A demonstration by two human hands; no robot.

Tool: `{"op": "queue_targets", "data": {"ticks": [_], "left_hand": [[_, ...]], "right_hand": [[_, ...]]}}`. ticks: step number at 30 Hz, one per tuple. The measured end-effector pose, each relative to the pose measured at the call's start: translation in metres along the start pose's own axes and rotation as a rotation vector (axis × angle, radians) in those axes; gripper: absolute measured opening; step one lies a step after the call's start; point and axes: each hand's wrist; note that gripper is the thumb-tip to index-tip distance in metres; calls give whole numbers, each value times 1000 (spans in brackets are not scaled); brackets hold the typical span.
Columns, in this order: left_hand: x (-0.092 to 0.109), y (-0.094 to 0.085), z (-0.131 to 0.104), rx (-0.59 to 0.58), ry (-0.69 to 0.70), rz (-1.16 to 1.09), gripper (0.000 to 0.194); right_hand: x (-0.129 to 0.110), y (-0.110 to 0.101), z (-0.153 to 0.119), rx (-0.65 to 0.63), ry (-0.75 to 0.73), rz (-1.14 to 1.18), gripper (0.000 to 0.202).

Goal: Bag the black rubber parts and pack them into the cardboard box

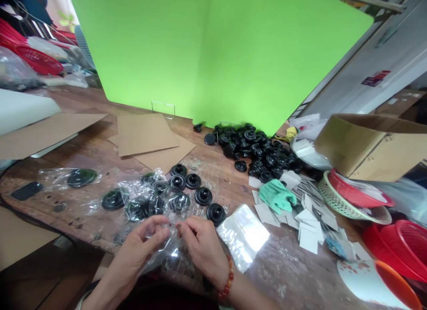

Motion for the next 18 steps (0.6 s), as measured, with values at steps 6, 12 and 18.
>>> {"op": "queue_targets", "data": {"ticks": [6,12,18], "left_hand": [[-5,-2,0,-1,-10,52,48],[-3,-13,-1,-250,-97,-296,21],[1,-28,-7,-472,-105,-438,39]], "right_hand": [[2,5,5,-72,127,245,45],[6,6,11,-118,211,545,38],[8,12,16,-257,403,986,50]]}}
Point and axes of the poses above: each hand's wrist, its own z-axis towards the middle knuckle, its own y-axis out of the palm, x = y × z, and after that the axes turned 2 degrees about -y, right-handed
